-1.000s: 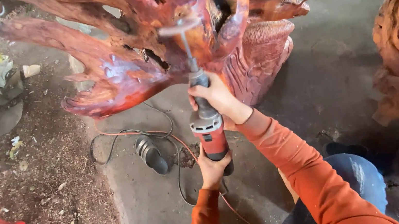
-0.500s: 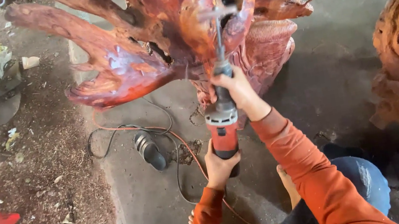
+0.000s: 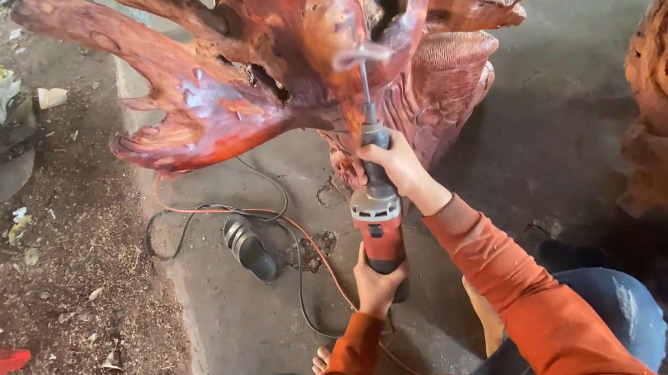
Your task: Polishing a large, intricate wooden root carving using a handheld angle grinder with a polishing disc.
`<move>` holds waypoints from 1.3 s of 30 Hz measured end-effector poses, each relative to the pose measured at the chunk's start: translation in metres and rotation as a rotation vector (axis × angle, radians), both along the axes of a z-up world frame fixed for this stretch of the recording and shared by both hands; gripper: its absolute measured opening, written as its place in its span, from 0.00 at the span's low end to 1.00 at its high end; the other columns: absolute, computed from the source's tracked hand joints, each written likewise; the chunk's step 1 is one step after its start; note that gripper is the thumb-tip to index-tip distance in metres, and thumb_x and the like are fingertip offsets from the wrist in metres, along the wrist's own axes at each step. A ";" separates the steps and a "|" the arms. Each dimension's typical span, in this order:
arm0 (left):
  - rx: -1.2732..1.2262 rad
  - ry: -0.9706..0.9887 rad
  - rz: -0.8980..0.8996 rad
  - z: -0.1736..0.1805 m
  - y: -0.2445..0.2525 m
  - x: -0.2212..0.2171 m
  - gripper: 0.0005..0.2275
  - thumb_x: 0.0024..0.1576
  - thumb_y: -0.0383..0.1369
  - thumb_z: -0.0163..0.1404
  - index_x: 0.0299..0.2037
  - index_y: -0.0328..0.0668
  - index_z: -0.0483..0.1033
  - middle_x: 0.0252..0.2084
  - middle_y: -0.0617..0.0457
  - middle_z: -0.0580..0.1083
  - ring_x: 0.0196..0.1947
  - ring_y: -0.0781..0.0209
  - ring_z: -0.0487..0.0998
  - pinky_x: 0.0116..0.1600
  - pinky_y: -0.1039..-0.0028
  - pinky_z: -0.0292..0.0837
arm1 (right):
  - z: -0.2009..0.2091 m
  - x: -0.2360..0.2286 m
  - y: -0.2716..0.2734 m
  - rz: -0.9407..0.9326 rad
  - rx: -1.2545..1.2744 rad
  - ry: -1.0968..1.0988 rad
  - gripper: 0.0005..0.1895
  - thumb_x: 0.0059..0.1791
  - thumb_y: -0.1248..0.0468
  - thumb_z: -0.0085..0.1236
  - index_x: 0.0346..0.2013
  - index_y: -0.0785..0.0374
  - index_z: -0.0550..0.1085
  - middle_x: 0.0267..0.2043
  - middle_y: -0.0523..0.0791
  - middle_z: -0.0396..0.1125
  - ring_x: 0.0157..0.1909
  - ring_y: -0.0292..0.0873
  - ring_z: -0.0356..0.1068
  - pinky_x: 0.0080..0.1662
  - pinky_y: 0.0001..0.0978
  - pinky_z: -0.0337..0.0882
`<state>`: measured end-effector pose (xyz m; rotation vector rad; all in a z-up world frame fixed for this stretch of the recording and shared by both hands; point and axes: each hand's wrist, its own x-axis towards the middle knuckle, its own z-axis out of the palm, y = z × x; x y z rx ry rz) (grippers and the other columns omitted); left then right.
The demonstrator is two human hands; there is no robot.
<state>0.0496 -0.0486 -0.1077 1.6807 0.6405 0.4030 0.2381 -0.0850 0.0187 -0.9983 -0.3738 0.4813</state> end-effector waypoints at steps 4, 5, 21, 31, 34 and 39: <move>-0.064 -0.022 0.010 -0.015 -0.003 -0.001 0.21 0.35 0.35 0.69 0.39 0.51 0.76 0.30 0.48 0.78 0.31 0.55 0.78 0.39 0.60 0.70 | -0.008 -0.006 0.005 -0.001 -0.048 -0.036 0.07 0.44 0.69 0.60 0.25 0.68 0.71 0.13 0.54 0.64 0.14 0.48 0.69 0.25 0.38 0.71; -0.060 -0.028 0.014 -0.017 -0.002 -0.001 0.21 0.35 0.35 0.69 0.39 0.51 0.76 0.29 0.49 0.77 0.31 0.57 0.78 0.38 0.61 0.69 | -0.012 -0.004 0.006 0.002 -0.058 -0.034 0.07 0.44 0.69 0.60 0.25 0.68 0.71 0.13 0.53 0.64 0.13 0.47 0.69 0.25 0.37 0.71; -0.226 -0.127 0.094 -0.046 0.012 0.004 0.21 0.32 0.29 0.71 0.37 0.50 0.78 0.27 0.53 0.77 0.28 0.63 0.76 0.34 0.67 0.70 | 0.015 -0.007 0.035 0.133 -0.067 0.023 0.08 0.45 0.71 0.61 0.27 0.69 0.70 0.13 0.54 0.63 0.12 0.47 0.67 0.21 0.41 0.72; -0.220 0.008 0.024 -0.047 0.019 -0.019 0.26 0.39 0.30 0.65 0.51 0.37 0.74 0.34 0.49 0.79 0.29 0.61 0.77 0.36 0.74 0.75 | -0.030 -0.012 0.042 0.233 0.041 0.159 0.07 0.44 0.74 0.51 0.37 0.66 0.69 0.20 0.48 0.66 0.18 0.41 0.63 0.25 0.29 0.66; -0.137 0.044 0.040 -0.056 0.018 -0.023 0.27 0.39 0.31 0.65 0.52 0.37 0.75 0.36 0.48 0.81 0.31 0.60 0.79 0.38 0.74 0.76 | -0.036 -0.011 0.037 0.236 0.048 0.197 0.09 0.45 0.74 0.53 0.40 0.66 0.69 0.22 0.49 0.68 0.19 0.42 0.65 0.25 0.29 0.67; -0.206 -0.006 0.030 -0.037 0.026 -0.016 0.24 0.39 0.30 0.66 0.48 0.35 0.75 0.33 0.47 0.79 0.28 0.59 0.76 0.35 0.72 0.74 | 0.008 -0.015 0.031 0.232 -0.013 0.208 0.28 0.47 0.71 0.52 0.62 0.68 0.64 0.22 0.47 0.66 0.19 0.39 0.63 0.25 0.27 0.64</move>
